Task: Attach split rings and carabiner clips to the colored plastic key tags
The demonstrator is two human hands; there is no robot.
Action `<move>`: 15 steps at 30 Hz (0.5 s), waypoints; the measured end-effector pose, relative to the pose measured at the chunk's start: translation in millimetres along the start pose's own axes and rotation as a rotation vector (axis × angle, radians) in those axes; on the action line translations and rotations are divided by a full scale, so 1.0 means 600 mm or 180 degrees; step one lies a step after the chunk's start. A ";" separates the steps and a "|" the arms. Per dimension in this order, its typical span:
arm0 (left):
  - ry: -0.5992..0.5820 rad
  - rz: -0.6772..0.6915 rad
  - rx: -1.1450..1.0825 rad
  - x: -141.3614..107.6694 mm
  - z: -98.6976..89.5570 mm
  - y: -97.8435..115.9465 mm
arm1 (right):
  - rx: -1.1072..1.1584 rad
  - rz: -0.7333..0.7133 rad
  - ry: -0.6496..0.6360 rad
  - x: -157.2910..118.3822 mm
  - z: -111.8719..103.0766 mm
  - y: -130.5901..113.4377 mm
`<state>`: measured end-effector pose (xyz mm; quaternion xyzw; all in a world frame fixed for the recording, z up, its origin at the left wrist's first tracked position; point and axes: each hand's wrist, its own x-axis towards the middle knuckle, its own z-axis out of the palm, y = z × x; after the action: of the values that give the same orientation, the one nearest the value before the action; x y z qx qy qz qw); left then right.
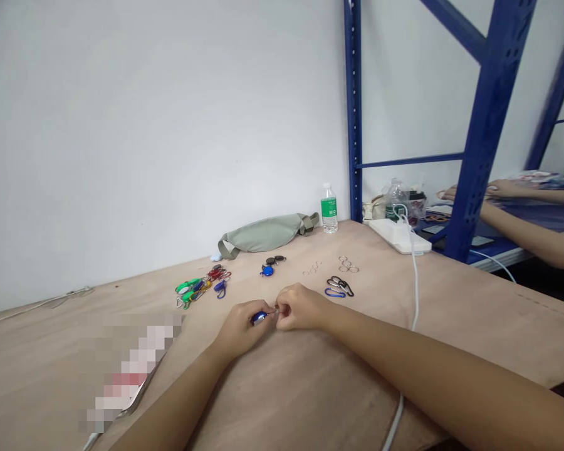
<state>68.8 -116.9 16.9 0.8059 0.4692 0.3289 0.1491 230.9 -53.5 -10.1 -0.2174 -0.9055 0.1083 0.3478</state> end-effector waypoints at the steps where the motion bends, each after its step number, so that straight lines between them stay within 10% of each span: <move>1: -0.0034 0.0072 0.0068 0.000 -0.001 0.001 | 0.0024 0.0004 0.0012 0.000 0.001 0.000; 15: 0.0525 -0.0149 -0.0225 0.001 -0.006 -0.010 | 0.2806 0.1582 -0.0279 0.010 -0.004 0.002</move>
<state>62.8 -113.4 16.5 0.7591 0.4867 0.4070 0.1459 228.9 -49.6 -5.0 -0.2541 -0.7084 0.5687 0.3319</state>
